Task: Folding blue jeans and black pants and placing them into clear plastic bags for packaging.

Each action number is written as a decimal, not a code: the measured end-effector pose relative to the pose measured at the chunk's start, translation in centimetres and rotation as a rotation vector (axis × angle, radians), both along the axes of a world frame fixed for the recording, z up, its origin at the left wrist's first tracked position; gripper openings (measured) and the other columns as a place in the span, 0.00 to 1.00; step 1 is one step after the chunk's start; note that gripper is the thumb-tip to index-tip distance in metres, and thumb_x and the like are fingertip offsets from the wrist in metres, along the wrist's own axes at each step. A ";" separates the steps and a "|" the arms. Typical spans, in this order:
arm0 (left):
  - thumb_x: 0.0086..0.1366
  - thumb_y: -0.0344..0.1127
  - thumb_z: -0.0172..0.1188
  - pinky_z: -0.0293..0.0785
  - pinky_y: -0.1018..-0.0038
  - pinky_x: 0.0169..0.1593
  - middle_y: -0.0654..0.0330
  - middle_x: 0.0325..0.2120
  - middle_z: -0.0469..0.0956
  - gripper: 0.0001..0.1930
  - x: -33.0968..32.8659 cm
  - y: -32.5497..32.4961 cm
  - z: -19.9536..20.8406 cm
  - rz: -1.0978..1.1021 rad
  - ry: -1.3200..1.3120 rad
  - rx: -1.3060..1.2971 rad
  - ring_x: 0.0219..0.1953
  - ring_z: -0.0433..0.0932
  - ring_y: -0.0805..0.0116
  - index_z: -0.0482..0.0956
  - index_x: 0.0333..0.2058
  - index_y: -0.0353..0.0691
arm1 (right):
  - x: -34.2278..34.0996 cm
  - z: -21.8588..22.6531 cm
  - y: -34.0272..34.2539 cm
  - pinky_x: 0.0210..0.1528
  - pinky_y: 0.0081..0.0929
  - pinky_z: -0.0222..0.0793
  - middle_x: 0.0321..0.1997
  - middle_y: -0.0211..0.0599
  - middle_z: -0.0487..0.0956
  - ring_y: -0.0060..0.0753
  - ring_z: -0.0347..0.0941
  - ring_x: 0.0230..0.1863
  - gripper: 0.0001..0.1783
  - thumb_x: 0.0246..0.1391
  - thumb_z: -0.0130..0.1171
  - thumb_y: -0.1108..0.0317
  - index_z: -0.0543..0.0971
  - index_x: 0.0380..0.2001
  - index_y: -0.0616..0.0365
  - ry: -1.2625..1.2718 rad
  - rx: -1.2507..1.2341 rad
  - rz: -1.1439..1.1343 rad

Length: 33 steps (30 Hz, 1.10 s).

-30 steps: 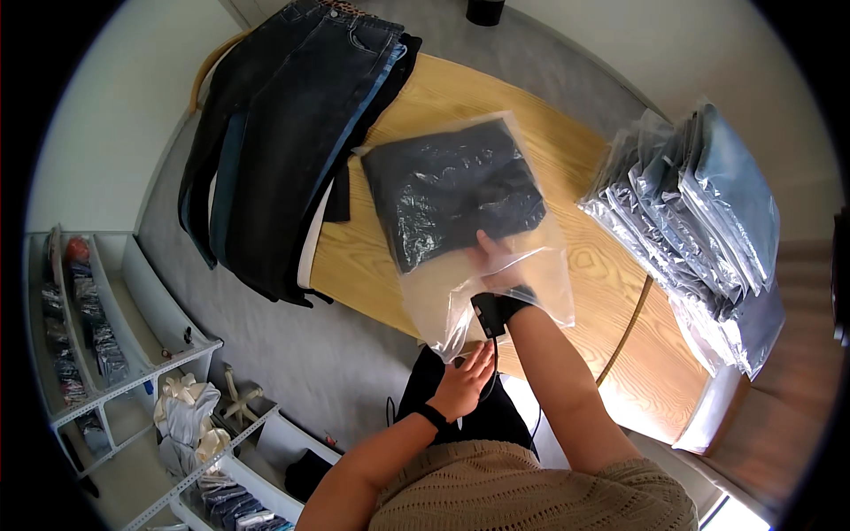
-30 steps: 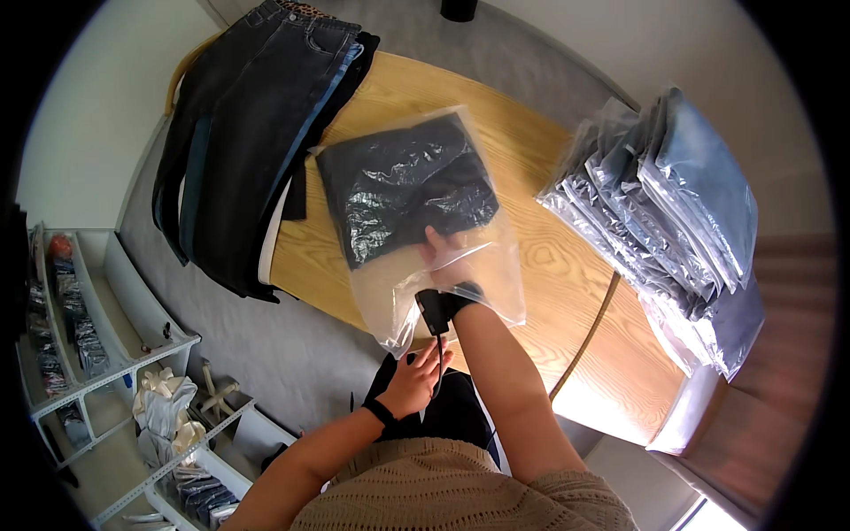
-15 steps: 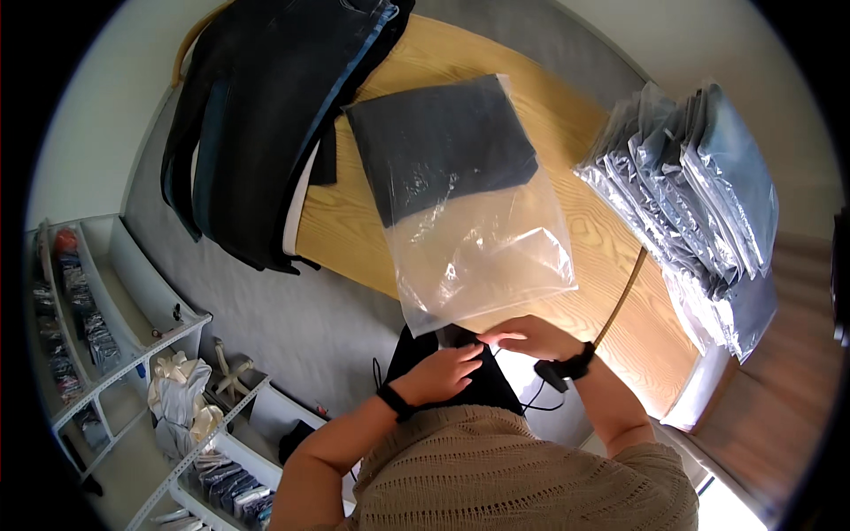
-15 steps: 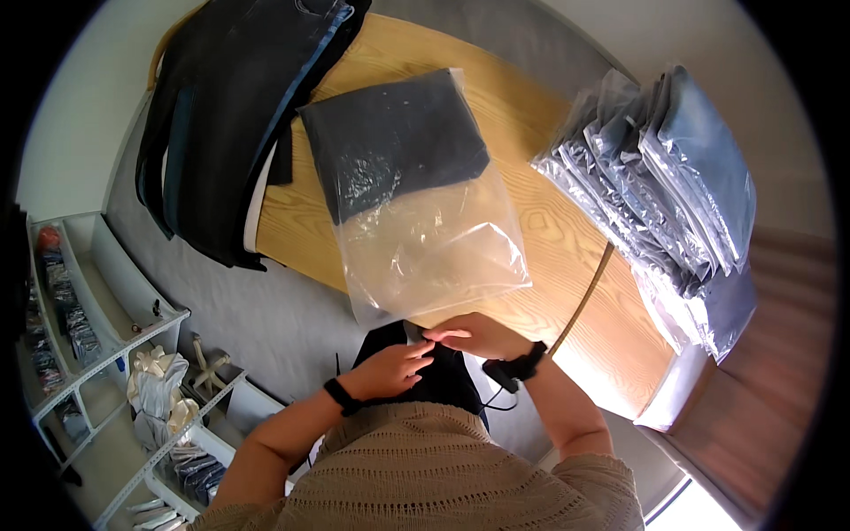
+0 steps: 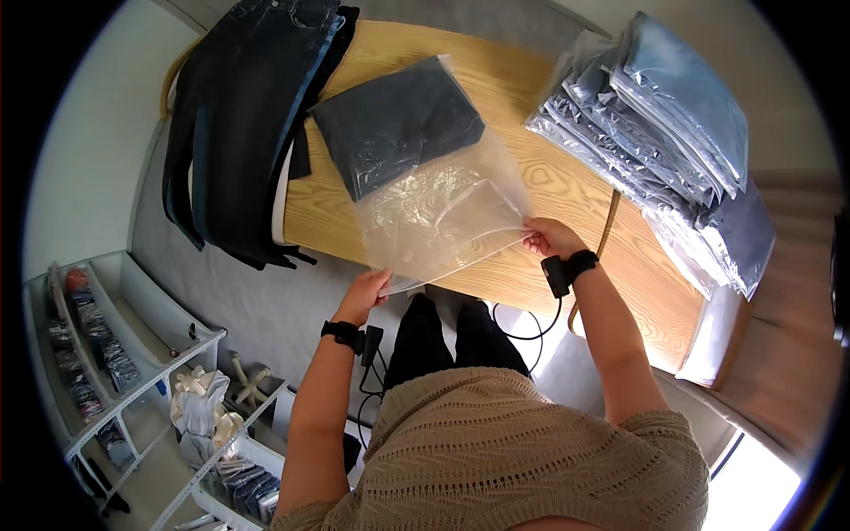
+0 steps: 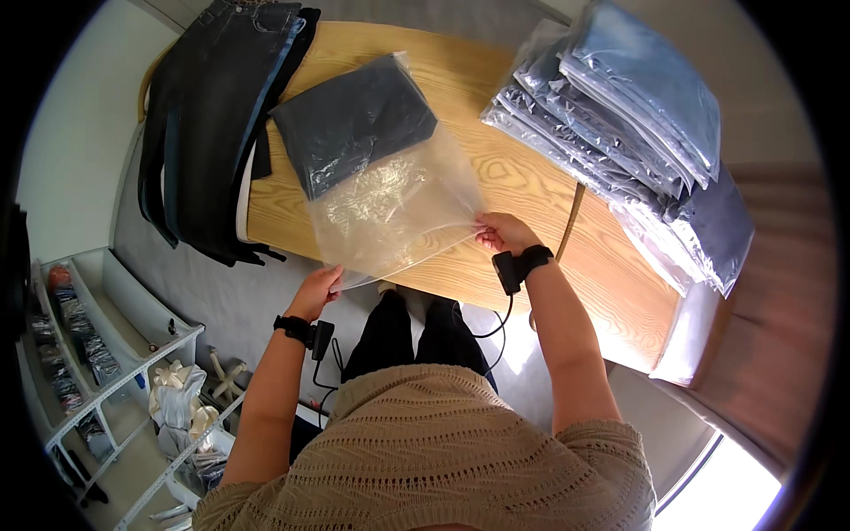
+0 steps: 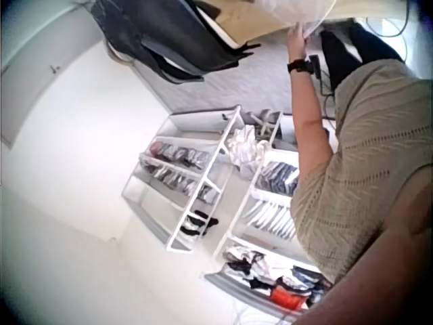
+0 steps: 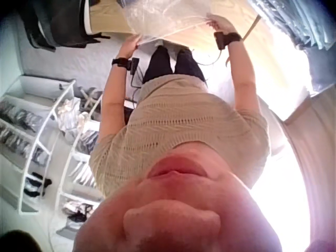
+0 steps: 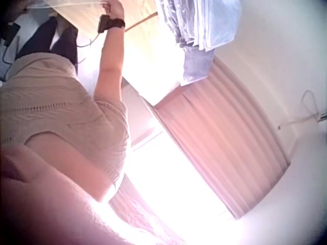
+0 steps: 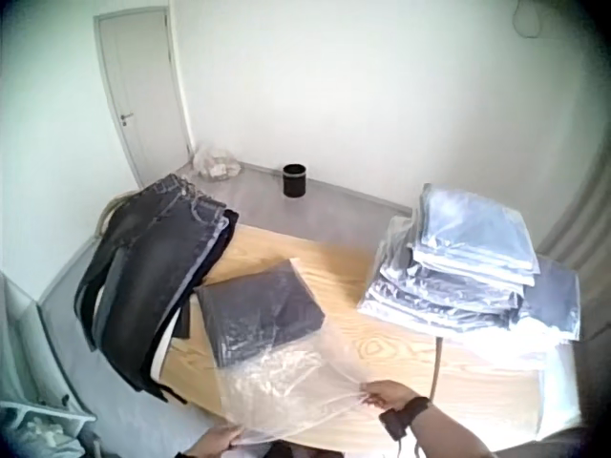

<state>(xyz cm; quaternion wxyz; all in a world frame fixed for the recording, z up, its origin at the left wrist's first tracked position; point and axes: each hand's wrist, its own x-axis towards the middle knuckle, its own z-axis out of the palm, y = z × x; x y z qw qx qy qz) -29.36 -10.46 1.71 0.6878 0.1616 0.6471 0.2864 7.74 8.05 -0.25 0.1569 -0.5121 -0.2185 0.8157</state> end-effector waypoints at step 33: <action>0.69 0.42 0.48 0.60 0.78 0.31 0.67 0.17 0.66 0.16 -1.9 6.2 29.4 0.562 -0.358 0.714 0.25 0.65 0.74 0.69 0.23 0.42 | -0.6 30.4 -0.8 0.35 0.17 0.66 0.29 0.36 0.80 0.23 0.74 0.29 0.14 0.59 0.52 0.63 0.78 0.34 0.64 0.313 0.802 -0.198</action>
